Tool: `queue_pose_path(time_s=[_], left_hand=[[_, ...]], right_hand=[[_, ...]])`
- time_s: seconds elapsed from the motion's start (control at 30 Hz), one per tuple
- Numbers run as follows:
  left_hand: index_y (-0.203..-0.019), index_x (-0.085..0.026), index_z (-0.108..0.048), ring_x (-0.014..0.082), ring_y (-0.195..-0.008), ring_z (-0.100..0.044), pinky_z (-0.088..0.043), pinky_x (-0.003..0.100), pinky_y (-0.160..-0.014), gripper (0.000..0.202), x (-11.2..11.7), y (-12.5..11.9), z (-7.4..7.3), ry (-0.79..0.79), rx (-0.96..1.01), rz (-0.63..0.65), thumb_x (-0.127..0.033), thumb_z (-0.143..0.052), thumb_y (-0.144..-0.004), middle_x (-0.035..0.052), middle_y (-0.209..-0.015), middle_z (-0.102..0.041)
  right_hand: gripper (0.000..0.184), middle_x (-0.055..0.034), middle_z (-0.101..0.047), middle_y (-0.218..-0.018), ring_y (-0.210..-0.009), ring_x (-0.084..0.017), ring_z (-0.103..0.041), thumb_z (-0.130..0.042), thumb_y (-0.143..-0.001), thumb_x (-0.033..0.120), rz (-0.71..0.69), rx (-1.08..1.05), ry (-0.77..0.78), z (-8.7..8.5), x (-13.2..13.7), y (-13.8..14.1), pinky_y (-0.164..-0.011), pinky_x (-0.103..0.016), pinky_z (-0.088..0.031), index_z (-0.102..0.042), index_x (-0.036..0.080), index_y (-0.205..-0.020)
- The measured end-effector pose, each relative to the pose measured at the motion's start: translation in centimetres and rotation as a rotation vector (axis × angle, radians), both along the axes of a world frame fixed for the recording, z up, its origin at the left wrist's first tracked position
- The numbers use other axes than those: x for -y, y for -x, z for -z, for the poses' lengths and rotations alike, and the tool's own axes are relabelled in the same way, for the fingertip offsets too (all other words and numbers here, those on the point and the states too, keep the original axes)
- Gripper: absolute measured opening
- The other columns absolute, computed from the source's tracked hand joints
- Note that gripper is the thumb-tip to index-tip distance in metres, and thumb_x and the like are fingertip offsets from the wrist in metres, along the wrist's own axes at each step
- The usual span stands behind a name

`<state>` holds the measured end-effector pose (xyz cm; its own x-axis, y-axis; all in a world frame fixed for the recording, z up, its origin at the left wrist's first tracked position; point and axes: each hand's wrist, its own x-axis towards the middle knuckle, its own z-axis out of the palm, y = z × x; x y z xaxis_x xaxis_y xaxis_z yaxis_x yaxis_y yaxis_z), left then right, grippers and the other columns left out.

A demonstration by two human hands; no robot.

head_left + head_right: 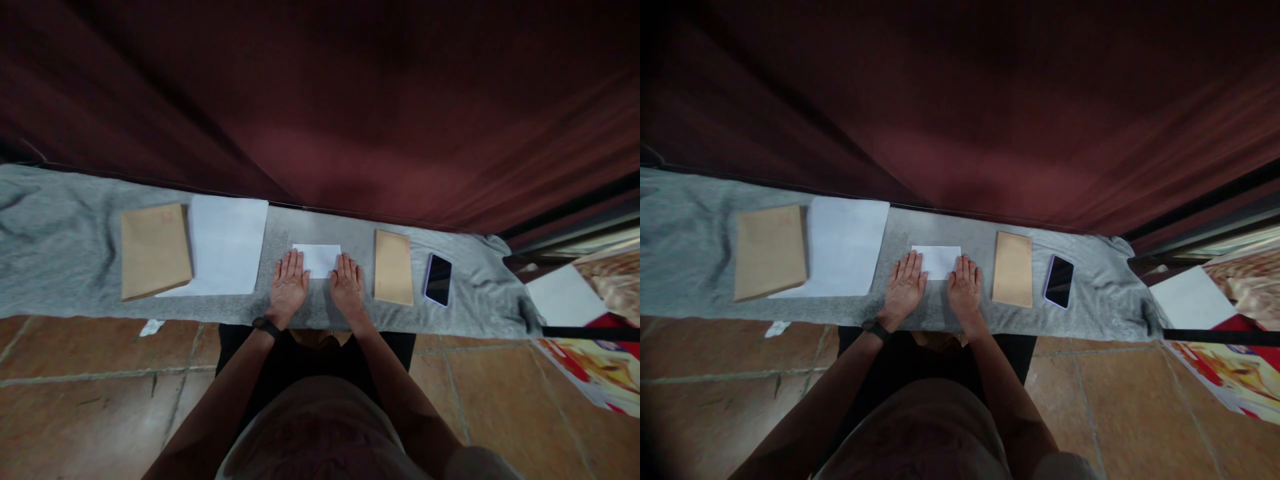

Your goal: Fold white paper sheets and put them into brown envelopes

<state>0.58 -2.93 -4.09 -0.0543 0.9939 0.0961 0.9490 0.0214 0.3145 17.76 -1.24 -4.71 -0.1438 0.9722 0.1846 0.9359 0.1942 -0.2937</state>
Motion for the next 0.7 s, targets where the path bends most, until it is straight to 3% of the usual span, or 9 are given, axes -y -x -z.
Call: queue_pose_path(time_s=[0.17,0.4,0.53,0.7], left_hand=[[-0.164,-0.012,-0.027,0.027,-0.16,-0.019,-0.016,0.052,-0.131,0.063,0.4,0.2,-0.3,-0.007,-0.016,-0.007,-0.034,-0.027,-0.105,0.0119,-0.17,-0.03],[-0.163,-0.011,-0.029,0.0283,-0.161,-0.018,-0.018,0.054,-0.13,0.062,0.4,0.5,-0.3,0.025,-0.051,0.032,-0.026,-0.028,-0.103,0.0128,-0.171,-0.028],[-0.163,-0.01,-0.031,0.0279,-0.161,-0.018,-0.019,0.052,-0.13,0.062,0.3,0.6,-0.3,0.033,-0.07,0.041,-0.025,-0.026,-0.103,0.0124,-0.171,-0.029],[-0.163,-0.012,-0.03,0.0281,-0.16,-0.019,-0.017,0.053,-0.13,0.062,0.3,0.5,-0.2,0.01,-0.029,0.018,-0.034,-0.027,-0.105,0.0117,-0.171,-0.028]], right_hand=[[0.055,-0.0198,-0.038,-0.165,-0.154,-0.03,-0.035,-0.031,-0.108,0.024,0.004,-0.015,-0.039,-0.6,-0.1,-0.7,-0.125,-0.055,-0.026,-0.038,0.006,-0.159],[0.051,-0.0063,-0.038,-0.167,-0.154,-0.02,-0.035,-0.034,-0.11,0.032,-0.403,-0.032,0.052,-1.5,-1.3,4.1,-0.128,-0.04,-0.026,-0.044,0.017,-0.158],[0.049,-0.0056,-0.041,-0.165,-0.153,-0.021,-0.038,-0.035,-0.111,0.035,-0.366,-0.01,0.075,-0.9,-2.1,5.6,-0.129,-0.042,-0.025,-0.048,0.019,-0.156],[0.052,-0.0094,-0.037,-0.167,-0.155,-0.024,-0.034,-0.036,-0.11,0.036,-0.256,0.022,0.045,-0.1,-3.0,3.4,-0.128,-0.046,-0.024,-0.044,0.017,-0.158]])
